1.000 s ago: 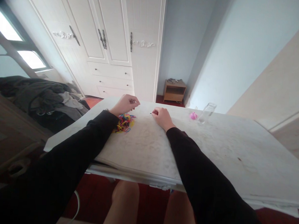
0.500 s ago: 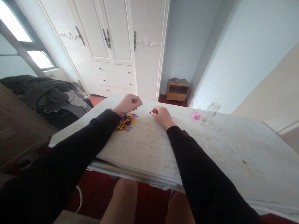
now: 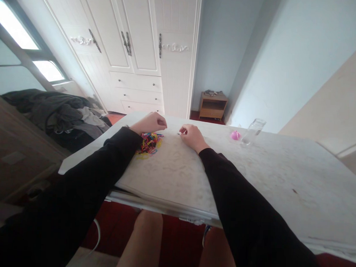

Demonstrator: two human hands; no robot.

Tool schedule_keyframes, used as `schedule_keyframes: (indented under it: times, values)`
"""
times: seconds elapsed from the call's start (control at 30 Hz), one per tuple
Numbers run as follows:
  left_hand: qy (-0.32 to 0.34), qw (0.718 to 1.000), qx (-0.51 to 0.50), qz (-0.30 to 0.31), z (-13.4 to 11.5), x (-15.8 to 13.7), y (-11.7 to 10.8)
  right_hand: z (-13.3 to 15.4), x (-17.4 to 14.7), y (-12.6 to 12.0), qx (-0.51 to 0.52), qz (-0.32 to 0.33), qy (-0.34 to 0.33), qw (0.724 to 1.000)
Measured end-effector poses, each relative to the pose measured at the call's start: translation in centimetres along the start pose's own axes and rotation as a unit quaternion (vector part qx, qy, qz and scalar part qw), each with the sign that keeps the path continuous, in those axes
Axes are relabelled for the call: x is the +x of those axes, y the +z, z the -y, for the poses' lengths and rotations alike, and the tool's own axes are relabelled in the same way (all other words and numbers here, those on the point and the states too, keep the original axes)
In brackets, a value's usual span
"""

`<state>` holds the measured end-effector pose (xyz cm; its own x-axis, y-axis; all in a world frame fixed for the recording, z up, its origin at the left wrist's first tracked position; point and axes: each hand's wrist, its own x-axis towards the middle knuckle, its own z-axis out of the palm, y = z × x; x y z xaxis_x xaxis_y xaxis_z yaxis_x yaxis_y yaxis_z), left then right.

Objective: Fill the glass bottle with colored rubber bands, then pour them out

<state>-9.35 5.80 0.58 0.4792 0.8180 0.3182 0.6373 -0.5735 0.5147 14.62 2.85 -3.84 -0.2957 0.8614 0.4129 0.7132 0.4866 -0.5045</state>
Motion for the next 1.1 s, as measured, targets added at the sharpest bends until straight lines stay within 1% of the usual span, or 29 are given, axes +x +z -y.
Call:
schedule_keyframes:
  times: [0.13,0.27,0.37,0.47,0.57,0.67,0.8,0.87,0.97,1.1]
  values:
    - [-0.037,0.997,0.032,0.058,0.0,-0.4,-0.8,-0.1,0.1,0.1,0.003,-0.003,-0.002,1.000]
    - [-0.069,0.990,0.056,0.107,0.5,-0.5,-1.1,-0.4,0.2,0.1,0.006,-0.001,-0.010,1.000]
    - [-0.076,0.987,0.061,0.127,0.9,-0.4,-1.0,-0.5,0.3,0.2,-0.003,-0.008,-0.029,1.000]
    - [-0.086,0.985,0.064,0.134,1.1,-0.4,-0.9,-0.5,0.4,0.3,-0.021,-0.015,-0.061,0.998]
    - [-0.101,0.984,0.062,0.135,0.9,-0.4,-1.0,-0.3,0.4,0.5,-0.029,-0.010,-0.076,0.997]
    - [-0.106,0.984,0.066,0.131,0.8,-0.4,-1.1,-0.1,0.4,0.6,-0.031,-0.003,-0.074,0.997]
    - [-0.102,0.986,0.083,0.098,0.9,-0.3,-1.2,0.1,0.4,0.6,-0.034,-0.006,-0.067,0.997]
    - [-0.100,0.988,0.088,0.075,1.0,-0.3,-1.3,0.4,0.3,0.4,-0.029,-0.008,-0.076,0.997]
    - [-0.102,0.990,0.089,0.044,1.1,-0.3,-1.3,1.4,0.1,0.3,-0.010,0.005,-0.126,0.992]
    - [-0.106,0.990,0.089,0.037,1.0,-0.4,-1.4,2.9,-0.5,0.5,0.018,0.078,-0.217,0.973]
